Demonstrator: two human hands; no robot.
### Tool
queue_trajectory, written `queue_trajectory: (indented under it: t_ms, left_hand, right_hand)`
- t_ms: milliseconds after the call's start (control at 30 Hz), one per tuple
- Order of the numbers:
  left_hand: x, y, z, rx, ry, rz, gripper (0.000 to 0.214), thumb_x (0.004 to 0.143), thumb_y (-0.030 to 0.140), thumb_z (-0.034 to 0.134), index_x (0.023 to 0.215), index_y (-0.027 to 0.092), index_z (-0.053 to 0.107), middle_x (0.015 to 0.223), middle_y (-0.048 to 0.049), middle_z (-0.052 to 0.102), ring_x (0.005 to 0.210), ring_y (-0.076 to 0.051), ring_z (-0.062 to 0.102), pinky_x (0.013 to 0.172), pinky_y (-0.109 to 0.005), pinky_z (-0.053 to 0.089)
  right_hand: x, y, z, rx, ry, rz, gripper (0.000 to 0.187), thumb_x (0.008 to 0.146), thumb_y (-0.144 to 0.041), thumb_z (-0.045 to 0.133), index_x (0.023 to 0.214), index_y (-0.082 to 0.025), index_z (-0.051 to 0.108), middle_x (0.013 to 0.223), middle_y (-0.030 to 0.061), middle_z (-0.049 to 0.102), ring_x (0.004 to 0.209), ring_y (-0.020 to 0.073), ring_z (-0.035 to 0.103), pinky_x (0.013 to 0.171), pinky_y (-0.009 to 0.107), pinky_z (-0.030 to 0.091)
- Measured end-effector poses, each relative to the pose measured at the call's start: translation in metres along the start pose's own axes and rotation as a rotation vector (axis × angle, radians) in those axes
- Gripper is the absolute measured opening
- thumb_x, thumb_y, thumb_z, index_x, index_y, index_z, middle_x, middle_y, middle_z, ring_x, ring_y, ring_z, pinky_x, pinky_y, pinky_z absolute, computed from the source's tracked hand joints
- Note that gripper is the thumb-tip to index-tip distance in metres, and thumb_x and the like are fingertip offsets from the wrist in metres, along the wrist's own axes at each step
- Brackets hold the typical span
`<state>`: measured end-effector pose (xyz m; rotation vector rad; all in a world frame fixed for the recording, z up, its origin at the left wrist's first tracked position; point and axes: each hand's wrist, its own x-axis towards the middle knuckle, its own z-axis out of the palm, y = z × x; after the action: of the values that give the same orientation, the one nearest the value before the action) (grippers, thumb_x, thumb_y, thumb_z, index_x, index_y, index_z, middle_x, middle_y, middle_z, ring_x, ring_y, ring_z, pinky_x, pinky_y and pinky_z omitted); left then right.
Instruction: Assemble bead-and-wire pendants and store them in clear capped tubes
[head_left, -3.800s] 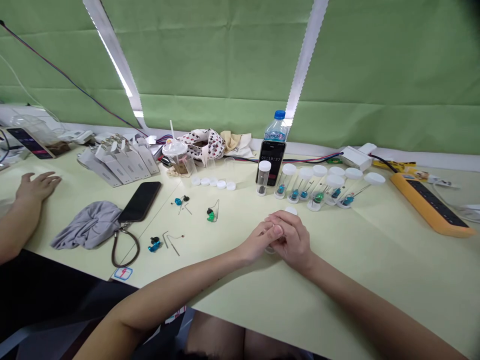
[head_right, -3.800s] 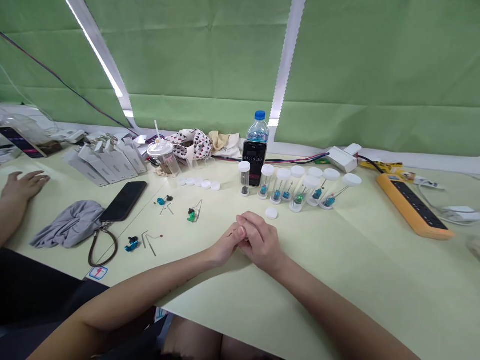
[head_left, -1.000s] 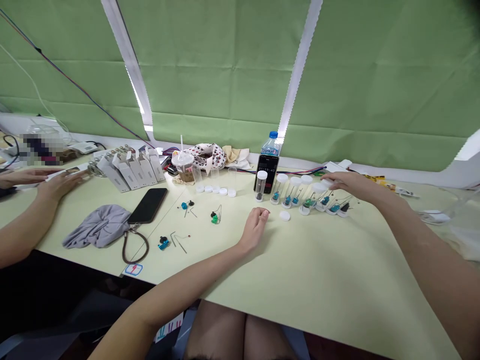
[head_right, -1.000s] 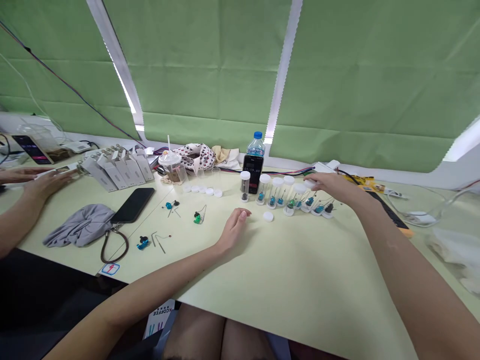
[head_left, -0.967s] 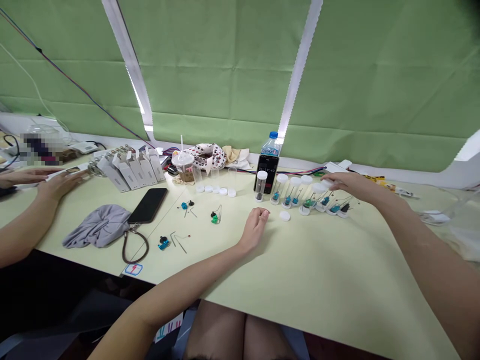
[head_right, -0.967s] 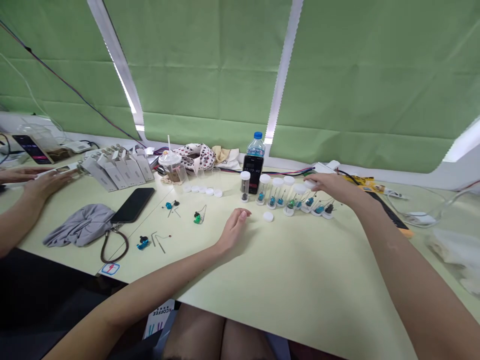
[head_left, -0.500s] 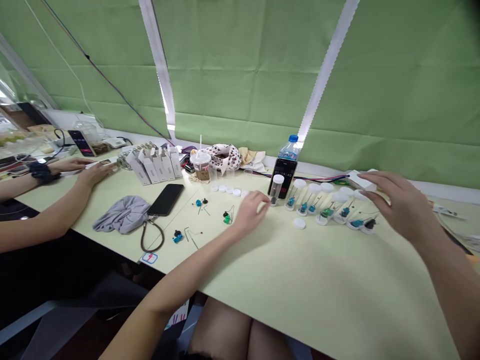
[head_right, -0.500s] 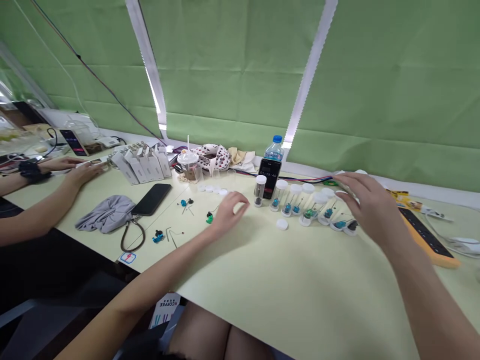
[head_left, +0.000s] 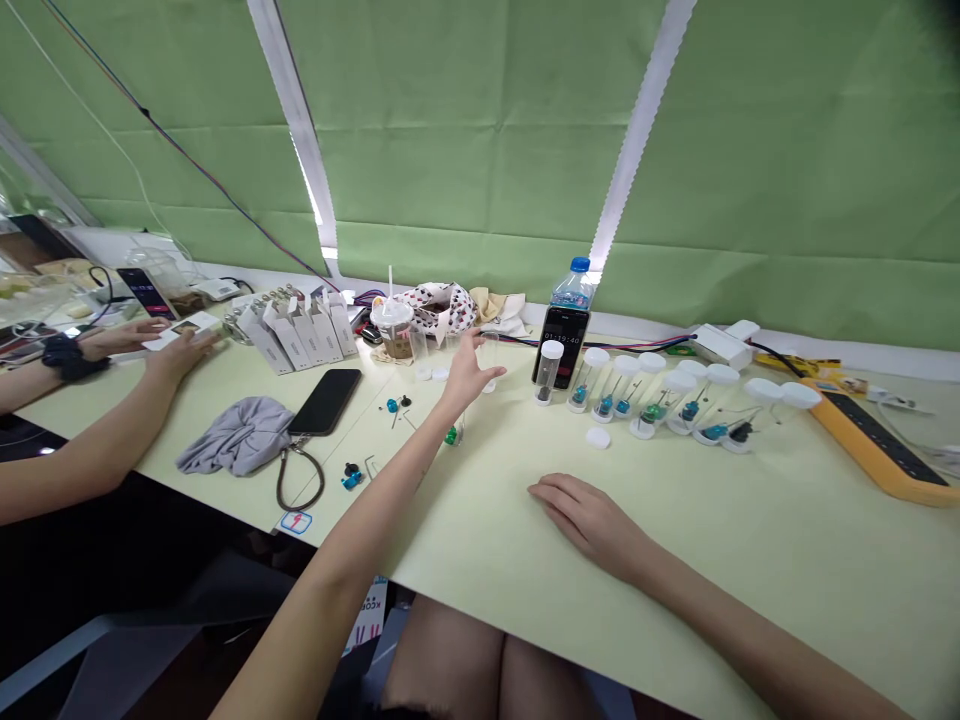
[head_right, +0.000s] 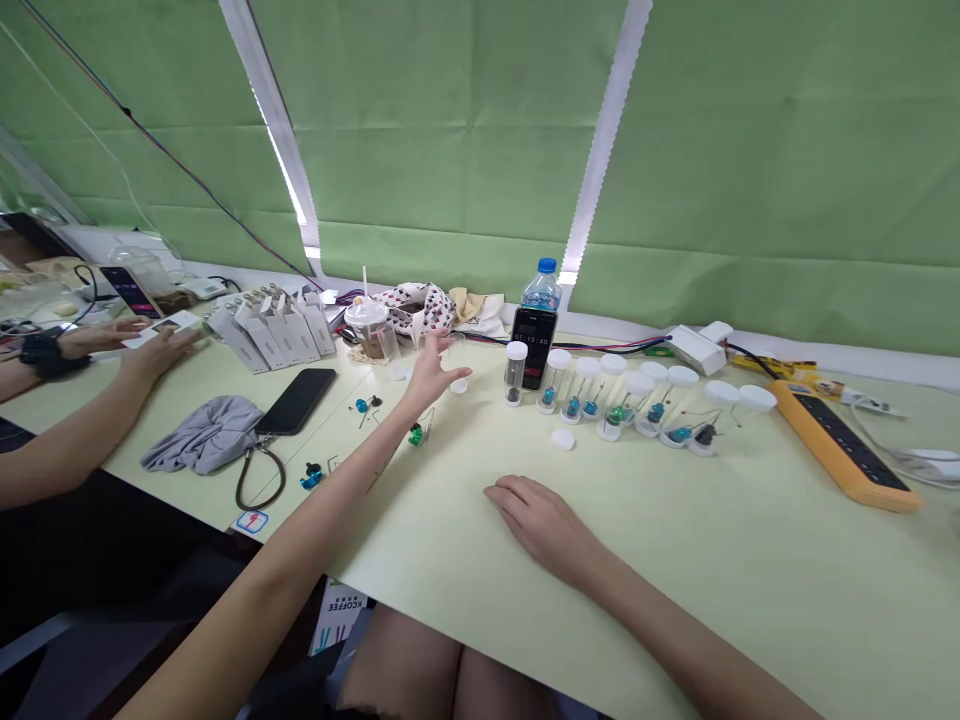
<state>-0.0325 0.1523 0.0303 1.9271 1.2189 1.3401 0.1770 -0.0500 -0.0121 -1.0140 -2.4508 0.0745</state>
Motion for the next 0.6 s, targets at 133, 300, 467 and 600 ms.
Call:
queue_trajectory:
  t_ms: [133,300,467,600]
  left_hand:
    - [-0.002,0.001,0.018,-0.037,-0.055,-0.07,0.038,0.077,0.013,0.062,0.111,0.02,0.045,0.102,-0.0064,0.061,0.093,-0.019,0.062,0.087,-0.037,0.047]
    - [-0.048,0.025,0.01,-0.061,-0.13,-0.072,0.029,0.077,0.019,0.064,0.1,0.022,0.046,0.098,-0.0022,0.06,0.079,-0.014,0.061,0.074,-0.03,0.048]
    - [-0.123,0.064,-0.013,0.003,-0.279,-0.03,0.026,0.084,0.033,0.059,0.105,0.024,0.046,0.105,-0.0024,0.06,0.09,-0.016,0.06,0.079,-0.03,0.048]
    - [-0.164,0.075,-0.023,0.088,-0.324,-0.015,0.03,0.087,0.043,0.055,0.107,0.023,0.046,0.102,-0.0036,0.061,0.089,-0.018,0.059,0.08,-0.031,0.047]
  right_hand:
    - [-0.004,0.003,0.0,-0.003,0.013,0.008,0.029,0.097,-0.016,0.039,0.121,-0.021,0.055,0.111,0.0095,0.067,0.101,0.021,0.065,0.084,0.037,0.056]
    - [-0.012,0.008,-0.002,0.121,0.227,0.03,0.027,0.095,-0.014,0.041,0.115,-0.025,0.056,0.101,0.0061,0.069,0.091,0.0186,0.067,0.077,0.033,0.055]
    - [0.018,0.022,-0.016,0.254,0.367,0.271,0.018,0.096,-0.02,0.041,0.106,-0.023,0.056,0.091,0.0056,0.063,0.08,0.0177,0.063,0.071,0.032,0.051]
    - [0.077,0.034,-0.004,0.278,0.141,0.26,0.022,0.095,-0.02,0.039,0.104,-0.022,0.058,0.103,0.0066,0.063,0.089,0.0179,0.063,0.079,0.032,0.052]
